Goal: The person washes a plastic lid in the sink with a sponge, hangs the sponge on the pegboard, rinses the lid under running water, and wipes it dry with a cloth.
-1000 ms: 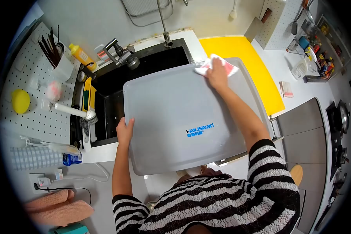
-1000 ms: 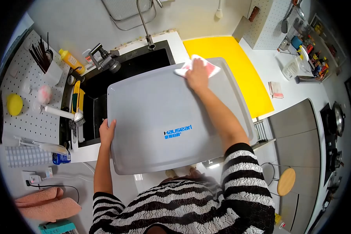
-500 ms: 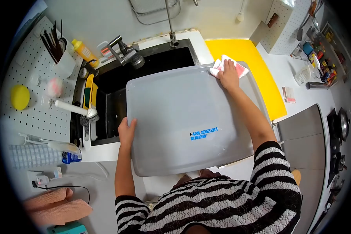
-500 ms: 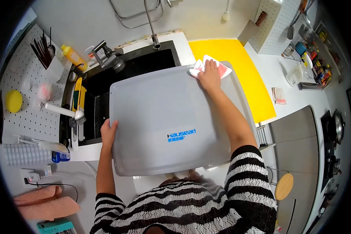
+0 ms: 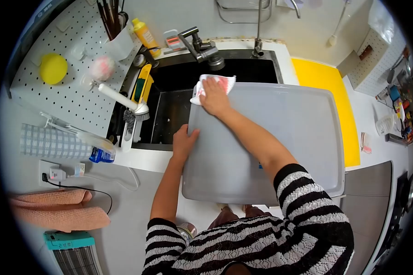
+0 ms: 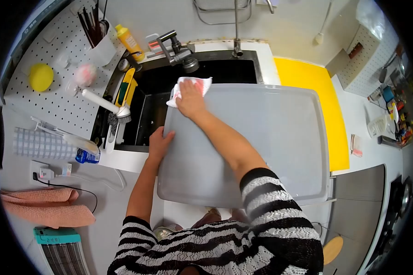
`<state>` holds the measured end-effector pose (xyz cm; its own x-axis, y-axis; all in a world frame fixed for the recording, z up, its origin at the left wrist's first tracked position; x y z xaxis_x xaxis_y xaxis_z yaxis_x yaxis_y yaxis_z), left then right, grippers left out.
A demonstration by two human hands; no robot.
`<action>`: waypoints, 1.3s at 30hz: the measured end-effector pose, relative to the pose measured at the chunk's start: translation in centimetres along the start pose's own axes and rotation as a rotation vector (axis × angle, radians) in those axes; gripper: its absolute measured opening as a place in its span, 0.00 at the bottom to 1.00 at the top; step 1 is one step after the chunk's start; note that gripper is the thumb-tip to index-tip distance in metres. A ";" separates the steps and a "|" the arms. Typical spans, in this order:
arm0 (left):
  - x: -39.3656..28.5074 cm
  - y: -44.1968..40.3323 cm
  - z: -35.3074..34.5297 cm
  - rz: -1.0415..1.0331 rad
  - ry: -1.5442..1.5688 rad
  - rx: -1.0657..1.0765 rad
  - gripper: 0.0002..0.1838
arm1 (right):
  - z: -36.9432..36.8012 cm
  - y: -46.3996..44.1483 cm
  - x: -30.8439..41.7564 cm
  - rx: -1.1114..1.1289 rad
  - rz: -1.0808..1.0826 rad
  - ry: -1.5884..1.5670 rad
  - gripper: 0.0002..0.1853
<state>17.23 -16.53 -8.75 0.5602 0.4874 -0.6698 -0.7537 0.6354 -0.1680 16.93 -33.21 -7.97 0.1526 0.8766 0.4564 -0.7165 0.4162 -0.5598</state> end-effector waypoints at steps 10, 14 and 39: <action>1.7 0.4 0.1 0.068 0.162 -0.094 0.13 | 0.6 5.0 5.7 0.342 0.156 -0.431 0.29; 2.2 0.3 0.7 0.032 0.262 -0.171 0.15 | 1.4 5.9 5.2 0.347 0.066 -0.245 0.30; 0.2 0.0 -0.1 0.094 0.015 0.007 0.20 | 22.7 25.4 -2.8 0.552 -0.309 0.109 0.33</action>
<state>17.32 -16.51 -8.89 0.4820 0.5355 -0.6935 -0.8002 0.5915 -0.0994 -17.13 -30.56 -7.79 0.4558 0.7676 0.4506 -0.8689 0.4935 0.0383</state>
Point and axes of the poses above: each hand's wrist, its own y-axis away from the middle knuckle, its own z-axis out of the back of the hand, x = y × z, the point moved 9 cm from there along -y, towards the middle knuckle, and after that the axes turned 3 degrees about -y, right-handed, at the moved point
